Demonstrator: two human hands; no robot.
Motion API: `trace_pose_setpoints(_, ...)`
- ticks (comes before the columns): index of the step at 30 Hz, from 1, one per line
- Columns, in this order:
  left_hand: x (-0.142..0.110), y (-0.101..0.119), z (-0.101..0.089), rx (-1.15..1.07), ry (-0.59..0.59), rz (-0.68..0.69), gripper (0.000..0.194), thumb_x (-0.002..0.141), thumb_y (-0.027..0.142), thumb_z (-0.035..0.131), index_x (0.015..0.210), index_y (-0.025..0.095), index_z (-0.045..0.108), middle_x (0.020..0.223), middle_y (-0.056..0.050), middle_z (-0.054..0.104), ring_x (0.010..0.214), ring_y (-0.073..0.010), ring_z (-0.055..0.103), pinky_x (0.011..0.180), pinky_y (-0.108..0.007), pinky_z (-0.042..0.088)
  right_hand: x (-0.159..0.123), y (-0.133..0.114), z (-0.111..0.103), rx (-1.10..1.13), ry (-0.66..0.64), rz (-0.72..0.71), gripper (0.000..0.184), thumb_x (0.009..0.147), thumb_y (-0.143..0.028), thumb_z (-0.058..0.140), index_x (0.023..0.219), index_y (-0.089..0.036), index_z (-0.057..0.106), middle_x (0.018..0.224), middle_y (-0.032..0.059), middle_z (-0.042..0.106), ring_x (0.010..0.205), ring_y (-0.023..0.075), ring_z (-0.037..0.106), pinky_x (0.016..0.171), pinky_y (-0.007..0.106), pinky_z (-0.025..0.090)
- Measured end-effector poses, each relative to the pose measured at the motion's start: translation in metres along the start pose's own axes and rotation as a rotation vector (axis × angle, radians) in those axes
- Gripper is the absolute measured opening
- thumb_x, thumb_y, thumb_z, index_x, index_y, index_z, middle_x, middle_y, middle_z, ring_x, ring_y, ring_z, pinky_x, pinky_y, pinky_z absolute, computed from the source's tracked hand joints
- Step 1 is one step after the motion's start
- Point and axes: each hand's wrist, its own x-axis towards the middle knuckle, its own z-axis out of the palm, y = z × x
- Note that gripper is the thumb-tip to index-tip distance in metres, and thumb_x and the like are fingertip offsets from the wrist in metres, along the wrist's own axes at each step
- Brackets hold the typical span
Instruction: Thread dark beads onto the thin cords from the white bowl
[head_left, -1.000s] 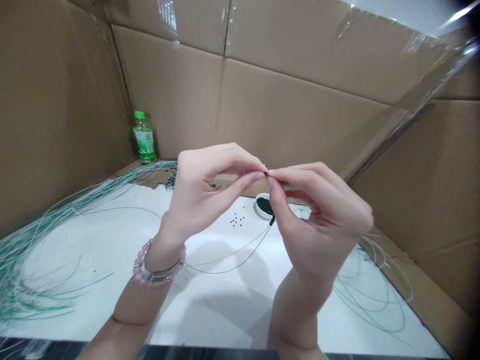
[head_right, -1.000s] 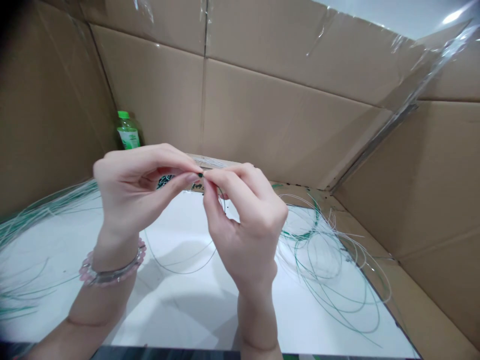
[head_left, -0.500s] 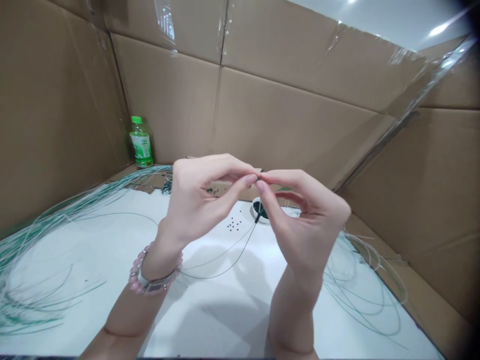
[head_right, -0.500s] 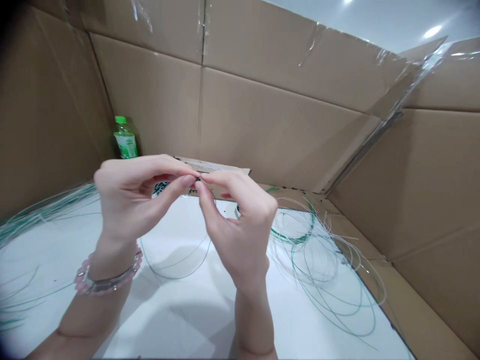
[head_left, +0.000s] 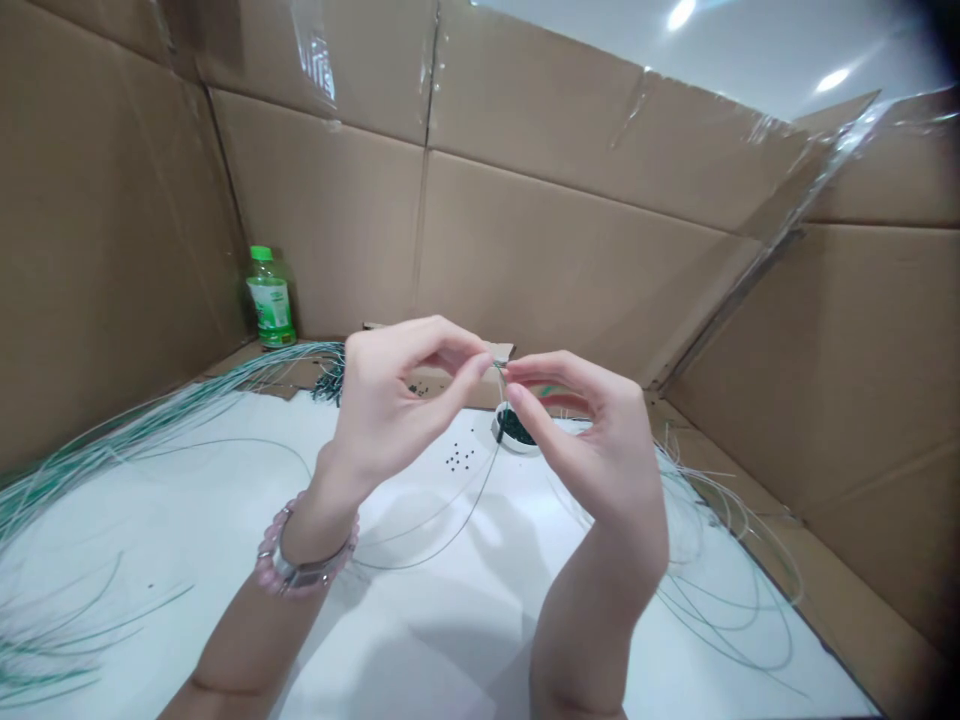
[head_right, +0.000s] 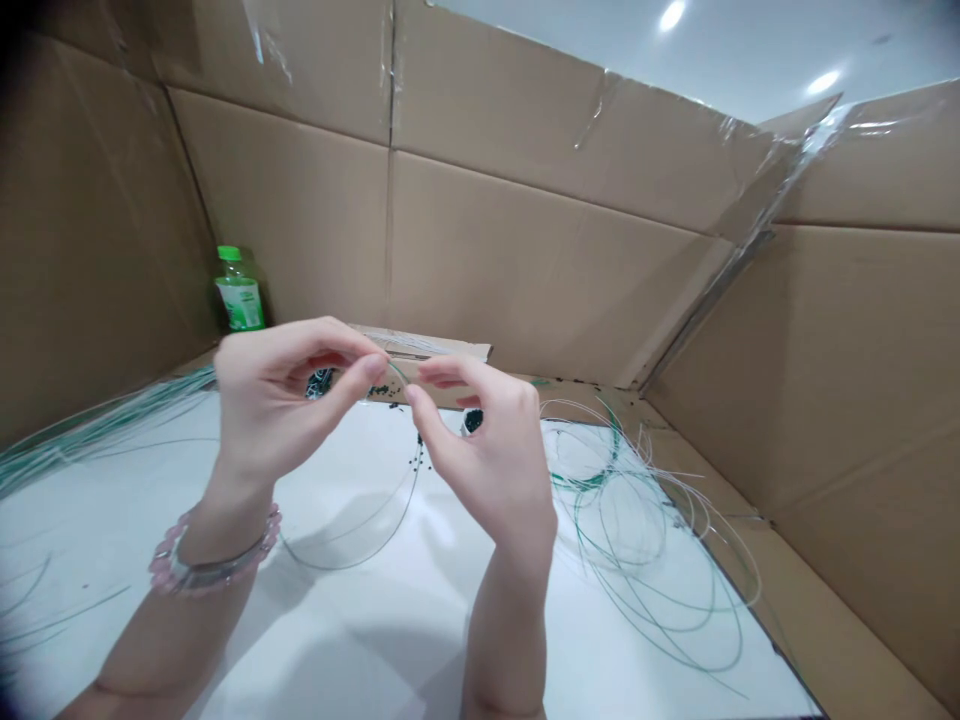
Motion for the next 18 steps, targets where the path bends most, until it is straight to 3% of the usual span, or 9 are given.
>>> trace_pose_setpoints(5, -0.001, 0.001, 0.008, -0.150, -0.075, -0.073, 0.003, 0.081, 0.020, 0.067, 0.078, 0.021, 0.068, 0.074, 0.002, 0.071, 0.063, -0.0093, 0.065, 0.060, -0.019, 0.058, 0.001, -0.004, 0.010, 0.151, 0.093, -0.078, 0.007, 0.082, -0.018, 0.065, 0.079, -0.020, 0.070, 0.075, -0.0017, 0.073, 0.068, 0.0104, 0.069, 0.067, 0.022, 0.059)
trace_pose_setpoints(8, 0.004, -0.011, 0.006, -0.270, -0.160, -0.167, 0.009, 0.082, 0.027, 0.067, 0.081, 0.019, 0.070, 0.078, -0.001, 0.072, 0.066, -0.0111, 0.067, 0.060, -0.020, 0.058, 0.002, -0.001, 0.009, 0.193, 0.135, -0.081, 0.008, 0.080, -0.015, 0.066, 0.076, -0.020, 0.070, 0.072, -0.0021, 0.072, 0.067, 0.0112, 0.070, 0.065, 0.022, 0.059)
trace_pose_setpoints(10, 0.006, -0.027, 0.006, -0.226, -0.387, -0.272, 0.019, 0.084, 0.034, 0.063, 0.084, 0.017, 0.070, 0.081, -0.004, 0.072, 0.072, -0.0136, 0.067, 0.064, -0.023, 0.057, 0.002, 0.001, 0.007, 0.219, 0.179, -0.077, 0.008, 0.079, -0.013, 0.067, 0.075, -0.020, 0.070, 0.071, -0.0025, 0.072, 0.067, 0.0118, 0.071, 0.064, 0.021, 0.059)
trace_pose_setpoints(13, 0.002, -0.061, 0.014, 0.149, -1.010, -0.493, 0.021, 0.087, 0.033, 0.057, 0.087, 0.016, 0.069, 0.085, -0.005, 0.071, 0.080, -0.0151, 0.066, 0.072, -0.026, 0.054, 0.000, 0.002, 0.004, 0.249, 0.253, -0.070, 0.010, 0.076, -0.010, 0.068, 0.075, -0.019, 0.068, 0.069, -0.0034, 0.071, 0.065, 0.0114, 0.071, 0.061, 0.019, 0.059)
trace_pose_setpoints(14, -0.002, -0.074, 0.019, 0.259, -1.169, -0.553, 0.016, 0.083, 0.028, 0.062, 0.082, 0.014, 0.069, 0.081, -0.005, 0.070, 0.076, -0.0155, 0.065, 0.069, -0.027, 0.053, 0.000, 0.001, 0.004, 0.259, 0.273, -0.073, 0.010, 0.076, -0.009, 0.069, 0.075, -0.019, 0.068, 0.068, -0.0037, 0.071, 0.064, 0.0111, 0.071, 0.060, 0.018, 0.059)
trace_pose_setpoints(16, -0.015, -0.097, 0.033, 0.383, -1.341, -0.645, 0.014, 0.074, 0.023, 0.073, 0.074, 0.010, 0.067, 0.070, -0.004, 0.066, 0.066, -0.0157, 0.062, 0.063, -0.029, 0.052, -0.001, 0.000, 0.003, 0.280, 0.295, -0.080, 0.011, 0.076, -0.009, 0.068, 0.074, -0.019, 0.069, 0.068, -0.0039, 0.071, 0.063, 0.0106, 0.070, 0.060, 0.018, 0.059)
trace_pose_setpoints(18, -0.030, -0.115, 0.047, 0.443, -1.438, -0.696, 0.020, 0.082, 0.029, 0.068, 0.086, 0.010, 0.065, 0.079, -0.003, 0.065, 0.071, -0.0138, 0.062, 0.066, -0.029, 0.055, -0.002, -0.002, 0.003, 0.294, 0.302, -0.093, 0.011, 0.077, -0.009, 0.068, 0.074, -0.020, 0.069, 0.067, -0.0040, 0.071, 0.062, 0.0102, 0.070, 0.059, 0.019, 0.059)
